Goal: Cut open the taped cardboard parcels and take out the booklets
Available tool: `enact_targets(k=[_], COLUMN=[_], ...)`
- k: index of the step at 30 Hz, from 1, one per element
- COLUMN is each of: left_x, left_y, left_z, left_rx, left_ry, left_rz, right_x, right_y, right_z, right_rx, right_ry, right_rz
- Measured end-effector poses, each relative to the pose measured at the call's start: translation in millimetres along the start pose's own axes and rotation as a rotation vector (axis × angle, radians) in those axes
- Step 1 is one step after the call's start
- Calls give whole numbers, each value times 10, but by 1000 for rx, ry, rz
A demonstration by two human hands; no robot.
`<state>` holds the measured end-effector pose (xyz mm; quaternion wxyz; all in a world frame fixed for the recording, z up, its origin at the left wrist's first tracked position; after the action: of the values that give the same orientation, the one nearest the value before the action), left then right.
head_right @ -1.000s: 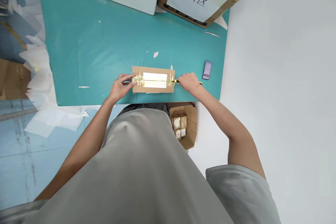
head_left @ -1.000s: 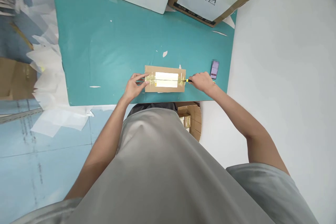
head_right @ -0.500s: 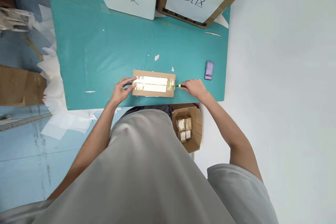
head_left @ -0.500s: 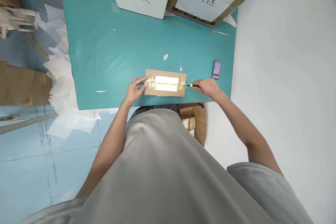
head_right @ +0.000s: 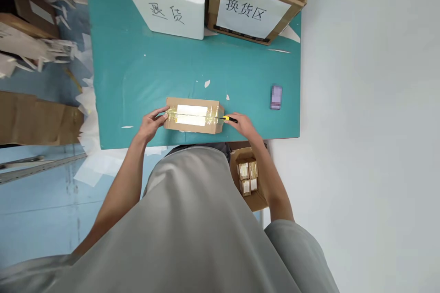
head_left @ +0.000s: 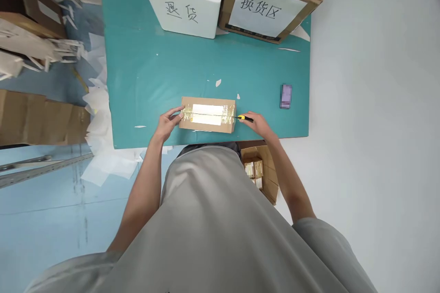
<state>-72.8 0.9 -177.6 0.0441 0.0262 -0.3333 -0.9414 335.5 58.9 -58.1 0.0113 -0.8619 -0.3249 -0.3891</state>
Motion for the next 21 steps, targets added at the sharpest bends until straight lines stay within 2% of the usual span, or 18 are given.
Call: enact_targets(k=[4,9,11,15,18,21], left_x=[142,349,395,377,214,-145], left_y=[-30,-51,-41,-5,-31,-130], left_z=[-56,-212,-271,-308,-301,-320], left_rx=[21,10,2,-10,-22,-80], left_ry=[24,29,11,12,-11,-75], left_rz=[74,185,207,216,179,84], right_x=[-245,-588,-790,-1115,-1075,-756], right_y=[-37,45,40,-48,-68,11], right_z=[68,230,177,-104,-263,-287], right_rx=[-29,-256,-332,-426,-474,-446], right_ry=[-300,-564,-672,-779,-723,-626], right_rz=[141,434,474,497,581,676])
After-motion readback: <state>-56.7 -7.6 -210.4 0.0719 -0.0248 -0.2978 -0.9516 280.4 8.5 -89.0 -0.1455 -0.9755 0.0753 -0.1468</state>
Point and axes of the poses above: each hand's wrist, its own y-axis away from the middle knuckle, its own x-axis out of the back of the hand, z = x × y, the point moved 1 cm from there along -y, towards the middle knuckle, and after that the axes turned 11 degrees about x, right-handed, at the moved point
